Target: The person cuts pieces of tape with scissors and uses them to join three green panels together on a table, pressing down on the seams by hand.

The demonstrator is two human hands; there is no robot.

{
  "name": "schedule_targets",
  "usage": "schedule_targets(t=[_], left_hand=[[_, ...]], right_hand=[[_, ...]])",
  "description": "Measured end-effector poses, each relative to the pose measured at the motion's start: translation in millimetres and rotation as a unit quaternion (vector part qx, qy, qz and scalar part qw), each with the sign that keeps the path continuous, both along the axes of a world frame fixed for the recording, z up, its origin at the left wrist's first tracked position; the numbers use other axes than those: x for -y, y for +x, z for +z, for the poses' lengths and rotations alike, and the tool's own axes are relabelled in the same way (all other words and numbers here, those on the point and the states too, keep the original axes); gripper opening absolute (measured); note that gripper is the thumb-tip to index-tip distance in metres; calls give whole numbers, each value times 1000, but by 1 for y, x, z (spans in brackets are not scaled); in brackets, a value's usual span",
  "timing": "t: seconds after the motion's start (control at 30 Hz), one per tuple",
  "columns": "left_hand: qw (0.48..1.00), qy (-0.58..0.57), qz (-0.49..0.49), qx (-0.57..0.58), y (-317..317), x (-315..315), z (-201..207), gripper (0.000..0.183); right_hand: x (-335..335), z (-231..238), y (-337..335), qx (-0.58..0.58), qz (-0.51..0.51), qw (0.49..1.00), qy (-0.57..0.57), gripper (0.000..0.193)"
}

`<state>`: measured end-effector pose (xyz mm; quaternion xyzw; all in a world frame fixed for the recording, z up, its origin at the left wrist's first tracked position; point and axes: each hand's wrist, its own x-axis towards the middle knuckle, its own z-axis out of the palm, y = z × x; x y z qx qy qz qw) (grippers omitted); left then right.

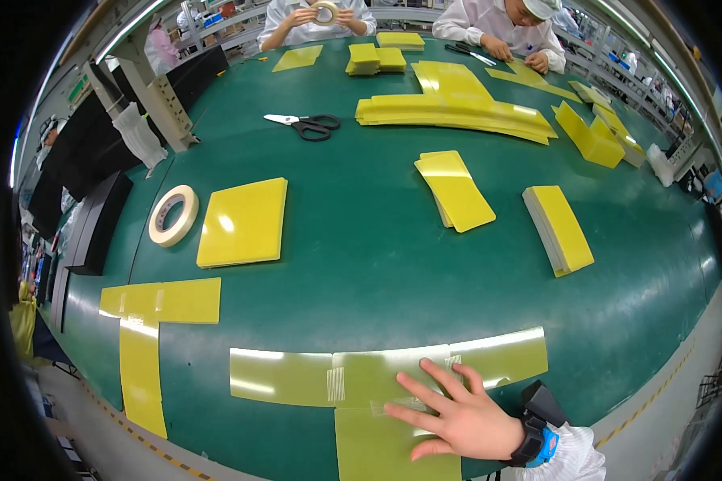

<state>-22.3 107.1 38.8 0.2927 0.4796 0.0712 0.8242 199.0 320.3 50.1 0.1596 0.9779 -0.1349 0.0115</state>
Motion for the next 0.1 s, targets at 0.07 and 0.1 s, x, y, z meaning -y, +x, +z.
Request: schedule_targets(t=[0.07,0.1], left_hand=[[988,100,113,7,12,10,6,37],[956,190,223,15,20,19,6,40]], right_hand=[[-3,0,4,-15,5,1000,-14,72],[-5,-3,5,-29,9,999,-38,73]])
